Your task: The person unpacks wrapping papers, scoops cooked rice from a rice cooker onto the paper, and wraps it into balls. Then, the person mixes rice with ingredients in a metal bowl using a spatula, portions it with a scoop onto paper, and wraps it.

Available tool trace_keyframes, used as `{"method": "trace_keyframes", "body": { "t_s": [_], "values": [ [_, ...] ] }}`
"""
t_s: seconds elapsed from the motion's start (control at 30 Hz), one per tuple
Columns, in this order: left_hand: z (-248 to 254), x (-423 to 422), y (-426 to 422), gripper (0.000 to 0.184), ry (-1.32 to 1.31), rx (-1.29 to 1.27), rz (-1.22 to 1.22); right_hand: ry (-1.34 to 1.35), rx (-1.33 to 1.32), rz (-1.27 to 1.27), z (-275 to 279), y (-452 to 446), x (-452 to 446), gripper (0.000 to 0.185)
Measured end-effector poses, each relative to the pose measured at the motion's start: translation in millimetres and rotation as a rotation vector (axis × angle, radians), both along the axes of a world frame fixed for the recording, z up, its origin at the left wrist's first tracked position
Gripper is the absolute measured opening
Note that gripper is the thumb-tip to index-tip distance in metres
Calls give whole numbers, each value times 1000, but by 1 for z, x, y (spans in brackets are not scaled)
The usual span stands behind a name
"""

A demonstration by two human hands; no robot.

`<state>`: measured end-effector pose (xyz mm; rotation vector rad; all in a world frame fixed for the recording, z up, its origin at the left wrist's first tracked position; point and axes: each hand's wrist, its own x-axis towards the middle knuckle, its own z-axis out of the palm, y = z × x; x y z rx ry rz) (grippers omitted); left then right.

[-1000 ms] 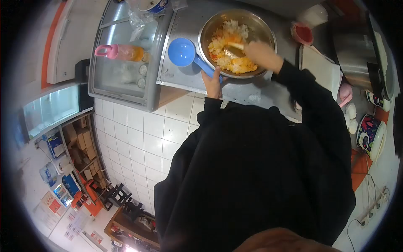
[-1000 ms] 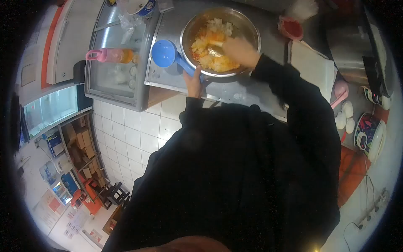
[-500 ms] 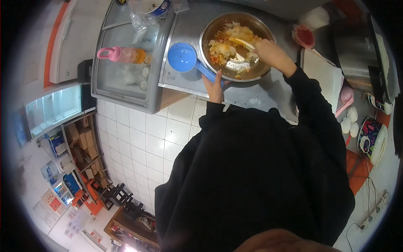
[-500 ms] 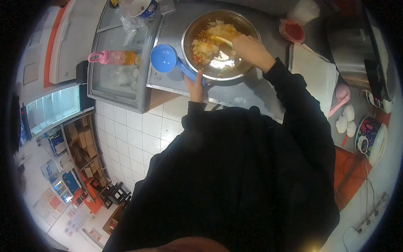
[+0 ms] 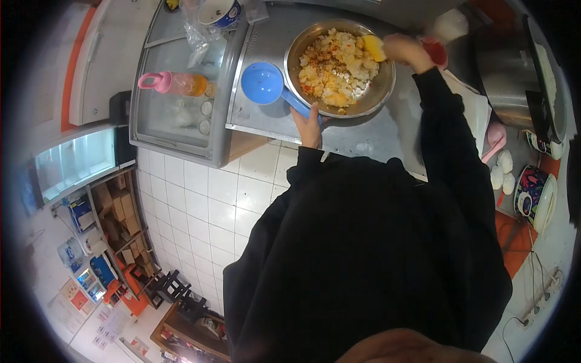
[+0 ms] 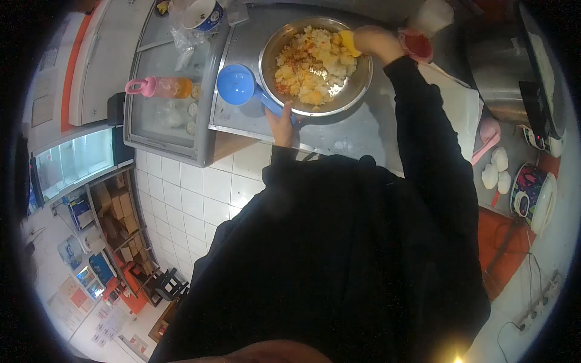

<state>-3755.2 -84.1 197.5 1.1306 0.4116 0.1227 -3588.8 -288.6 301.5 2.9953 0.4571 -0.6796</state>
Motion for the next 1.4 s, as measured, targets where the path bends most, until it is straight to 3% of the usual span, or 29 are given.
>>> {"method": "trace_keyframes", "body": {
  "t_s": [0.07, 0.1, 0.17, 0.27, 0.4, 0.43, 0.5, 0.57, 0.63, 0.7, 0.77, 0.83, 0.93, 0.97, 1.03, 1.17, 1.23, 1.27, 1.33, 1.37, 1.4],
  "values": [
    [-2, 6, 4, 47, -20, 13, -26, -156, 276, 76, -50, 4, 21, 24],
    [-2, 6, 6, 49, 6, 3, -19, -160, 280, 76, -54, 11, 24, 24],
    [6, 7, 4, 51, 28, -12, -8, 41, 518, 175, -53, 30, 30, 19],
    [13, 7, 6, 50, 15, -47, -17, 138, 421, 392, -50, 44, 13, 19],
    [7, 5, 7, 50, 1, -60, -11, 263, 360, 461, 5, 32, -16, 14],
    [7, 6, 6, 50, -2, -39, -22, 268, 355, 459, -3, 32, -28, 14],
    [6, 7, 4, 52, -4, -48, 1, -143, 291, 531, -39, 33, -58, 13],
    [7, 6, 3, 53, -12, 8, 18, -177, 247, 410, -53, 46, -65, 12],
    [10, 8, 2, 53, 1, -15, 16, -185, 388, 323, -66, 47, -44, 11],
    [7, 6, 5, 53, 24, -32, 19, -133, 453, 386, 14, 44, -39, 11],
    [2, 5, 5, 54, 43, -42, 33, 163, 131, 254, 31, 38, -36, 11],
    [2, 3, 4, 55, 39, -89, 23, 117, 151, 336, 13, 39, -62, 13],
    [16, 6, 3, 54, 28, -37, 33, -140, 439, 545, -45, 30, -60, 18],
    [6, 7, 4, 54, 30, -38, 36, -137, 439, 548, -23, 33, -56, 18],
    [-19, 11, 13, 54, -120, 269, 157, 331, 354, 83, 29, 35, -37, 25],
    [-24, 18, 39, 54, -56, 235, 124, 207, 173, -100, 30, 16, 23, 30],
    [-35, 26, 51, 54, -43, 345, -3, 188, 336, 158, -15, 22, 54, 27],
    [-32, 29, 51, 54, -38, 280, -5, 157, 404, 254, -33, 34, 63, 27],
    [-25, 29, 48, 54, -39, 269, 12, 269, 266, 314, -24, 80, 46, 20],
    [-21, 31, 47, 55, -35, 251, 27, 0, 307, 605, -19, 86, 28, 18],
    [-18, 31, 45, 55, -30, 256, 23, 61, 349, 660, -18, 92, 9, 17]
  ]
}}
